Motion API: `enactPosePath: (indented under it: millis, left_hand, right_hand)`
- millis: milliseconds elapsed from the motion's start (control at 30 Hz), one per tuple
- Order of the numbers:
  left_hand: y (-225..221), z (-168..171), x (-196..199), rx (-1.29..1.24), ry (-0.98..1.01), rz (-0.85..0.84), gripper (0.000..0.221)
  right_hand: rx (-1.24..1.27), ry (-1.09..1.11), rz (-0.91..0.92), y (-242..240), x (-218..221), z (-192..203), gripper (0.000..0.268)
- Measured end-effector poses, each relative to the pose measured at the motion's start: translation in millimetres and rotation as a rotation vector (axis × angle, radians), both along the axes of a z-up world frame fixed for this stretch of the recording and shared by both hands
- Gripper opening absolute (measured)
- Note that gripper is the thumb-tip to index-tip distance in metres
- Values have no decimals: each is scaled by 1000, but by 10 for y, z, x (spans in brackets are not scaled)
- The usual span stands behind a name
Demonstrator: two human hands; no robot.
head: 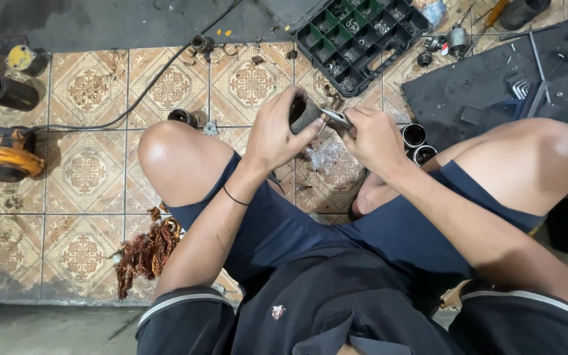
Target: The person sits on the floor and uses pliers to scrape and clean a small, dark, circular metal part. They repeatedly rotate the part and scrape its inner and outer surfaces to remove debris.
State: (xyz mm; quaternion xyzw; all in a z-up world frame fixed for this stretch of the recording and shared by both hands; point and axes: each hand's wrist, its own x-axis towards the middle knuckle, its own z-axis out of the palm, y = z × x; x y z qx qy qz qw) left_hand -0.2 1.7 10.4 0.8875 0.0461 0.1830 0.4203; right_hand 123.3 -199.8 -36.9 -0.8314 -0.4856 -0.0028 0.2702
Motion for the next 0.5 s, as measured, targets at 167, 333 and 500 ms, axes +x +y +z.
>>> enactPosePath:
  millis: [167,333,500]
  left_hand:
    - [-68,-35,0,10,-7,40,50]
    - [-89,-214,109,-366,-4,5,43]
    - [-284,117,98,-656,-22,8,46]
  right_hand:
    - [2,45,-48,72,14,-31,16]
    - [223,-28,-33,168,90,-178,22]
    - [369,-134,-7,216,201,-365,21]
